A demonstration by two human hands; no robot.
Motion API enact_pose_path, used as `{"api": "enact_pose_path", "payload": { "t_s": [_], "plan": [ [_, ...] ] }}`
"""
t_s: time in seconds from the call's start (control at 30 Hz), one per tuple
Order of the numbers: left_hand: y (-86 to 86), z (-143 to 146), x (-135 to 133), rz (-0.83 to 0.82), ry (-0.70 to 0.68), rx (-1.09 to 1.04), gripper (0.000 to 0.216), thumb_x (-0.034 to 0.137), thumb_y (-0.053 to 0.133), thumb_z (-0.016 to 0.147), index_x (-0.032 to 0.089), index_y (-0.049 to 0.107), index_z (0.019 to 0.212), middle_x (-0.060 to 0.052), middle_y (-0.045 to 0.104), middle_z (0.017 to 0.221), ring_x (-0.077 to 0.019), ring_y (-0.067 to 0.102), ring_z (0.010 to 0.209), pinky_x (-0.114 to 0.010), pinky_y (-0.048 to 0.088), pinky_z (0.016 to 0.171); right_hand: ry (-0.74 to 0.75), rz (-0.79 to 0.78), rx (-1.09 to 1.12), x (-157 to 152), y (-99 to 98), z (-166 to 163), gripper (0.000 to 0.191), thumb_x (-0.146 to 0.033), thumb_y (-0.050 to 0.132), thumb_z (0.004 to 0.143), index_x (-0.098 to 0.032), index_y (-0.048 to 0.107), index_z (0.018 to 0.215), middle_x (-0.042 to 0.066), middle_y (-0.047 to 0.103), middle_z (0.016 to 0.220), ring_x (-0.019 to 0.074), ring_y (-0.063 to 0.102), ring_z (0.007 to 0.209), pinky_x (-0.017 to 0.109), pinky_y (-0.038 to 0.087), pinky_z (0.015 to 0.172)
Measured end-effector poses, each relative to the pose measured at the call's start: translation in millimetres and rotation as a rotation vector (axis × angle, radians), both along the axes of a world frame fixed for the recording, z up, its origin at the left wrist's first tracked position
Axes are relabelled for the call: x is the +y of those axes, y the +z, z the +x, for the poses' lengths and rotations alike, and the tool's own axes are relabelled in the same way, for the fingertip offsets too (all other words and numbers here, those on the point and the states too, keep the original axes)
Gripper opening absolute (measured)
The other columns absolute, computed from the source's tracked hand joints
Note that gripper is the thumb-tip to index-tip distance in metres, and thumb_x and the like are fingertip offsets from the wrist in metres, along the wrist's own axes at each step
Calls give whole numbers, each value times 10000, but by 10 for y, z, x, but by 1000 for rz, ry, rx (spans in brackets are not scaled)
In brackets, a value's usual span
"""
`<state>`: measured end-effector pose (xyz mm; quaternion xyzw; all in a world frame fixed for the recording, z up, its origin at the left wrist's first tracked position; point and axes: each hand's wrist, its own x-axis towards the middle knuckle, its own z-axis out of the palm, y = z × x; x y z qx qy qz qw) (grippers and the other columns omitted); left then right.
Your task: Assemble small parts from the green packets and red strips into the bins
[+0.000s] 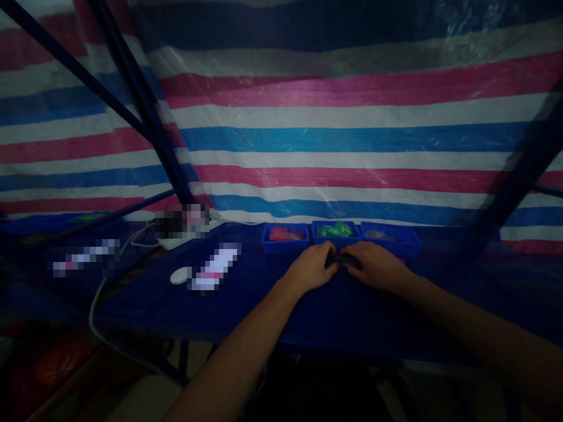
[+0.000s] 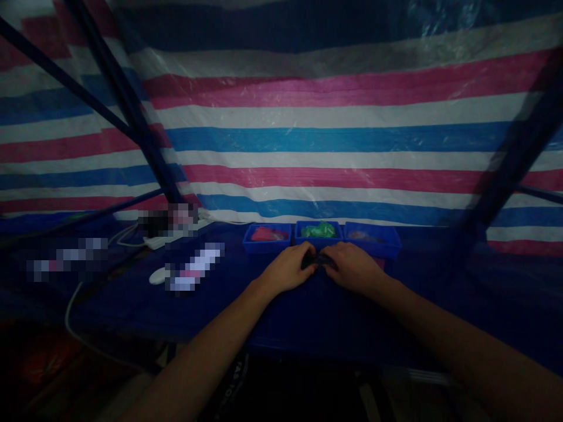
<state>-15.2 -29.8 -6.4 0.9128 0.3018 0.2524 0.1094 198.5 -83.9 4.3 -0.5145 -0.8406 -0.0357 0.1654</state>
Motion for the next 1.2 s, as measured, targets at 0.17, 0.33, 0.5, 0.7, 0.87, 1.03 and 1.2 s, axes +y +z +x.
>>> {"api": "enact_pose_path", "payload": {
  "t_s": [0.17, 0.33, 0.5, 0.7, 0.87, 1.03, 1.2],
  "plan": [
    [-34, 4, 14, 15, -20, -23, 345, 262, 656, 889, 179, 598, 1219, -108, 697, 1184, -282, 661, 1102, -431, 534, 971, -36, 40, -41, 53, -60, -3, 230, -197, 561, 934, -218, 700, 1116, 91, 762, 1007, 266, 700, 965, 360, 492, 851],
    [6, 22, -5, 11, -63, -90, 448, 251, 677, 895, 176, 583, 1327, -117, 681, 1292, -282, 643, 1203, -441, 504, 1057, -28, 111, 250, 83, -102, -22, 235, -184, 589, 915, -223, 699, 1119, 79, 761, 1050, 247, 710, 974, 374, 533, 874],
    [130, 31, -29, -12, -106, -226, 322, 207, 587, 974, 216, 598, 1296, -57, 746, 1141, -214, 707, 1077, -392, 536, 982, -14, 51, 763, 90, -118, -43, 209, -268, 692, 869, -237, 678, 1075, 46, 765, 980, 215, 728, 868, 365, 577, 799],
    [166, 49, -43, -117, -107, -368, 344, 187, 633, 944, 212, 580, 1283, -39, 756, 1010, -179, 727, 907, -346, 575, 866, 58, -98, 1122, 97, -103, -63, 266, -352, 749, 851, -214, 658, 1060, 78, 752, 980, 221, 731, 922, 402, 583, 893],
    [145, 61, -25, -261, -109, -526, 274, 206, 659, 942, 206, 607, 1211, -56, 761, 1005, -178, 743, 897, -324, 596, 821, 104, -216, 1222, 71, -56, -81, 375, -377, 816, 796, -209, 645, 1085, 84, 752, 1016, 217, 731, 961, 397, 576, 934],
    [139, 75, -6, -353, -122, -647, 307, 218, 699, 925, 193, 593, 1212, -74, 760, 1021, -187, 749, 938, -359, 601, 877, 112, -269, 1224, 63, -20, -45, 447, -388, 845, 766, -208, 642, 1121, 69, 746, 990, 203, 729, 920, 381, 586, 902],
    [138, 96, -11, -416, -122, -662, 355, 233, 730, 903, 190, 574, 1218, -91, 752, 1027, -189, 747, 924, -365, 608, 859, 75, -228, 1226, 78, -31, -29, 437, -424, 847, 753, -204, 647, 1073, 70, 738, 961, 207, 725, 901, 390, 594, 891]
  ]
}}
